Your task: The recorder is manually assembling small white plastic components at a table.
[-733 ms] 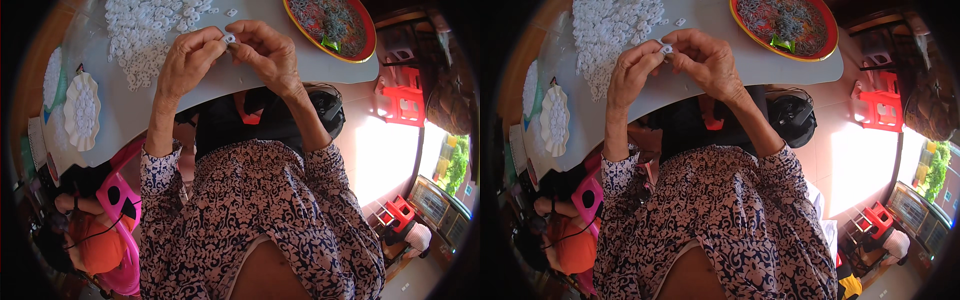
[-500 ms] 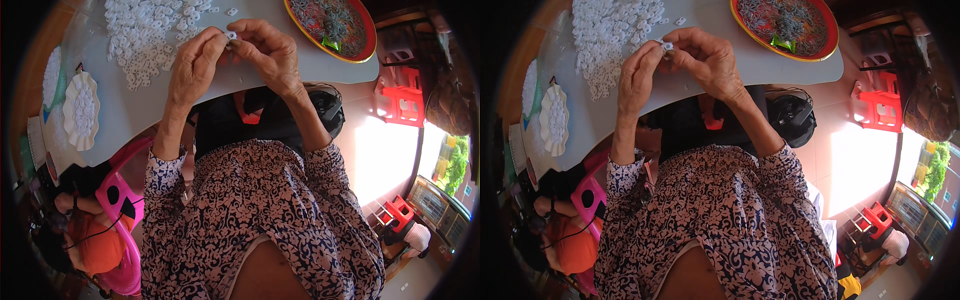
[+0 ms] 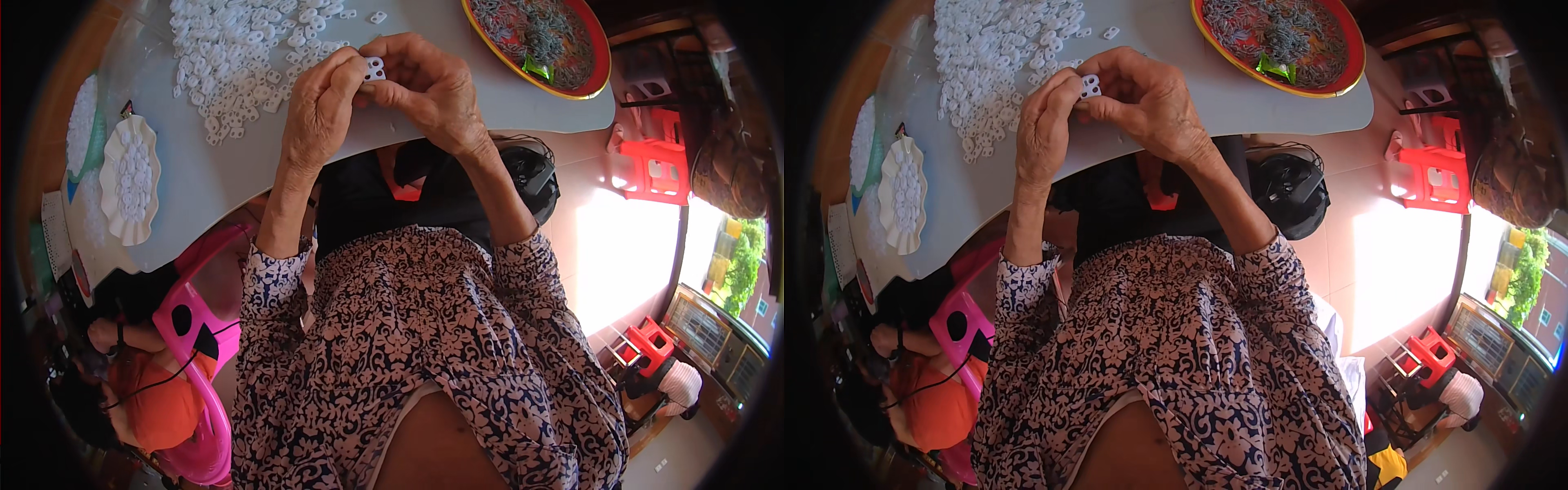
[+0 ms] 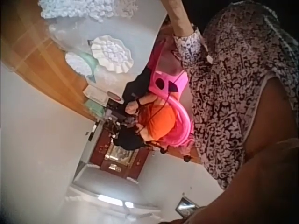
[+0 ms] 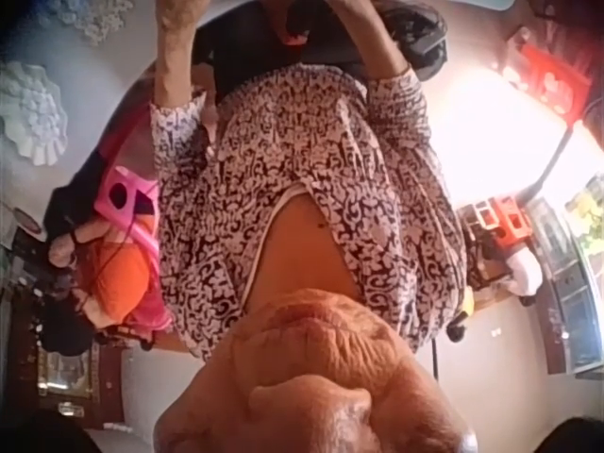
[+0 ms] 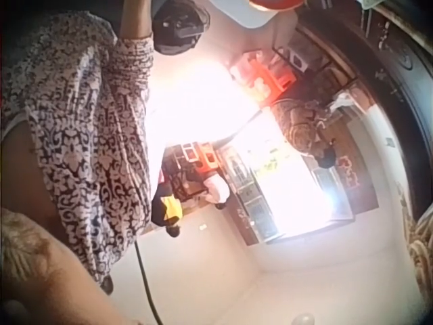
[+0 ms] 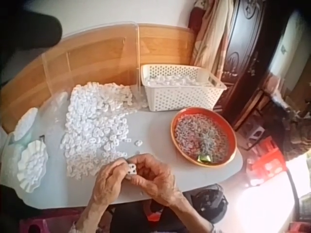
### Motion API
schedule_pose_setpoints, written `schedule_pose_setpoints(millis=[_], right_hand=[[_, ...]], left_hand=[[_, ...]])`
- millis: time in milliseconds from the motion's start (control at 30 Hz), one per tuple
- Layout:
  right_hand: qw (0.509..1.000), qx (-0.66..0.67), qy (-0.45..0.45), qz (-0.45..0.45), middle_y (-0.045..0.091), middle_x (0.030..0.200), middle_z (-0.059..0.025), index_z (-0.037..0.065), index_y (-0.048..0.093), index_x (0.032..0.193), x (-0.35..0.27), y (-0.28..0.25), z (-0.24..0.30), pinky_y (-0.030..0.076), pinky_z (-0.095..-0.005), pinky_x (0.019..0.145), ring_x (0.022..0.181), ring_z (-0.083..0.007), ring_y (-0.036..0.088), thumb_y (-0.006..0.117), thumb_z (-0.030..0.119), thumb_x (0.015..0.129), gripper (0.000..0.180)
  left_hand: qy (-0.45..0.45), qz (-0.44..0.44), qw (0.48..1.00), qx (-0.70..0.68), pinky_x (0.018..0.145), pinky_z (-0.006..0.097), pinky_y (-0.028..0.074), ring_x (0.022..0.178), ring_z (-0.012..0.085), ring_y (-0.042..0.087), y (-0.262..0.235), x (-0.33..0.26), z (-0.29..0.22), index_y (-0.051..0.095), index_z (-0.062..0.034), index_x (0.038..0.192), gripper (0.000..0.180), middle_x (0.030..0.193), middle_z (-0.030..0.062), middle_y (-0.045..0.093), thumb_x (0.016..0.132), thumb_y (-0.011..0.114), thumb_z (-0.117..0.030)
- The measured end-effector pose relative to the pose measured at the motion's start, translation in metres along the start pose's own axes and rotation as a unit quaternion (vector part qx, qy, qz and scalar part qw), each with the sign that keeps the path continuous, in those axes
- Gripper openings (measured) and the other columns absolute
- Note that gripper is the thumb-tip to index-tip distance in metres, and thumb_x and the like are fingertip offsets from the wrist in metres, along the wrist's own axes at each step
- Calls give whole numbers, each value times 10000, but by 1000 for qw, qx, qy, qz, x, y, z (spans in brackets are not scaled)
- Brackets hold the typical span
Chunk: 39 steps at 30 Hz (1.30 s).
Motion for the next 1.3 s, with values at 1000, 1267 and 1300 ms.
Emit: schedule_pose_setpoints(millis=[1000, 1267, 1300], right_hand=[[970, -233, -65, -28, 663, 701, -76, -22, 549, 926, -5, 2, 28, 489, -236, 569, 645, -108, 634, 642, 59, 828, 158], [991, -129, -32, -25, 659, 747, -68, -36, 581, 913, -7, -1, 24, 493, -227, 586, 664, -98, 617, 632, 75, 853, 137], [991, -128, -32, -24, 659, 747, -68, -36, 581, 913, -6, -3, 22, 493, -227, 586, 664, -98, 617, 632, 75, 853, 137]], left_hand=[[6, 38, 999, 20, 586, 285, 418, 617, 147, 509, 10, 0, -2, 549, 9, 805, 301, 695, 68, 548, 891, 411, -244], [70, 63, 995, 19, 574, 296, 394, 597, 152, 476, 14, -2, -12, 480, 3, 753, 304, 658, 56, 487, 904, 402, -249], [37, 62, 997, -3, 576, 286, 386, 603, 140, 467, 14, -2, -6, 487, -5, 752, 301, 651, 48, 478, 904, 403, -251]])
Point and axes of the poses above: each hand's wrist, its own x-axis towards the middle knuckle, its own y-axis out of the palm, z = x × y, the point moved 10 cm from there along x, towards the middle knuckle
